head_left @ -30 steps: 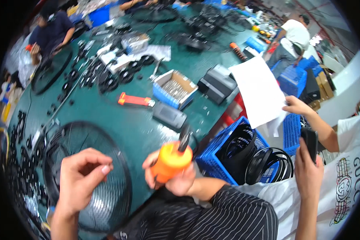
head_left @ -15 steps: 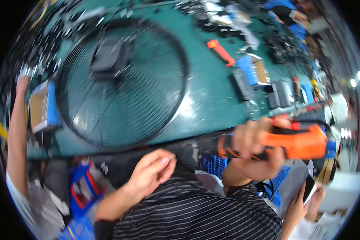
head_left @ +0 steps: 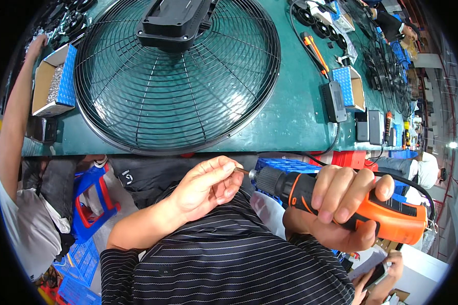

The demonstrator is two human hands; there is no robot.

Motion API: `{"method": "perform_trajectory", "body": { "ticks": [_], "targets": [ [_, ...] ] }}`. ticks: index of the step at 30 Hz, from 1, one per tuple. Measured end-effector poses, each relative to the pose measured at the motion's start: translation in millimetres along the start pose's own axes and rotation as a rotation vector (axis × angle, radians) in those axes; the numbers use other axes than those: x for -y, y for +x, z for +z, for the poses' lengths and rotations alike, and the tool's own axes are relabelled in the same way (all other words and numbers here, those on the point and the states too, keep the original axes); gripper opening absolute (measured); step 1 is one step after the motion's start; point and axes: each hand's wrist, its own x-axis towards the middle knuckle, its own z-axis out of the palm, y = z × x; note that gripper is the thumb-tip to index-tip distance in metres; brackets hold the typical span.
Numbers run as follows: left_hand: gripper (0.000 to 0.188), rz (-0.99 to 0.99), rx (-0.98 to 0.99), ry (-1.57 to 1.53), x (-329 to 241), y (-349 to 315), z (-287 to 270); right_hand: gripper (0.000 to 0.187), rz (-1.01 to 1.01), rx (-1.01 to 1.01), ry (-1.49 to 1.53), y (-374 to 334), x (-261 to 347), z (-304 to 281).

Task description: Use a power screwdriver to attach screws and components to a metal fan grille assembly on a workshop table.

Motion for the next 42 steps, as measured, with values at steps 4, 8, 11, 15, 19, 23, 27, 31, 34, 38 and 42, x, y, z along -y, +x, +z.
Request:
{"method": "perform_trajectory", "body": {
  "ticks": [4, 8, 11, 15, 19, 23, 27, 31, 34, 38, 42],
  "targets": [
    [0.024, -0.022, -0.024, 0.002, -1.7, 4.6, -1.0, 0.041, -0.016, 0.037, -0.006, 2.3, -4.3, -4.2],
    [0.023, -0.044, -0.052, -0.003, 0.2, 11.3, -2.6, 0.041, -0.013, 0.050, -0.030, 3.1, -8.7, -8.2],
    [0.023, -0.070, -0.090, -0.009, -0.7, 15.7, -4.0, 0.041, -0.054, 0.068, -0.033, 4.7, -14.1, -12.1],
    [0.024, -0.101, -0.041, -0.141, -6.3, 18.0, -3.1, 0.044, -0.051, 0.117, -0.081, 8.3, -22.3, -16.9],
    [0.042, -0.086, -0.044, -0.303, -10.6, 12.6, 1.2, 0.044, -0.056, 0.099, -0.096, 12.8, -35.3, -18.9],
    [0.056, -0.081, 0.011, -0.437, -12.0, 4.9, -2.1, 0.043, 0.016, 0.162, -0.064, 24.1, -47.2, -19.1],
    [0.060, -0.085, 0.091, -0.488, -5.9, 3.3, -13.7, 0.043, 0.126, 0.234, -0.084, 36.5, -49.6, -18.2],
    [0.057, -0.036, 0.234, -0.552, 2.3, 3.3, -23.4, 0.043, 0.166, 0.257, -0.091, 39.5, -57.0, -15.2],
    [0.057, -0.033, 0.224, -0.556, 1.6, 2.0, -25.0, 0.044, 0.171, 0.288, -0.087, 41.2, -62.2, -10.9],
    [0.063, -0.079, 0.167, -0.182, -14.6, -7.6, -17.0, 0.043, 0.190, 0.390, -0.128, 46.4, -63.3, -7.1],
    [0.043, 0.800, 0.072, 1.761, -54.4, -46.5, -1.1, 0.043, 0.195, 0.441, -0.166, 47.1, -63.7, -4.5]
  ]
}}
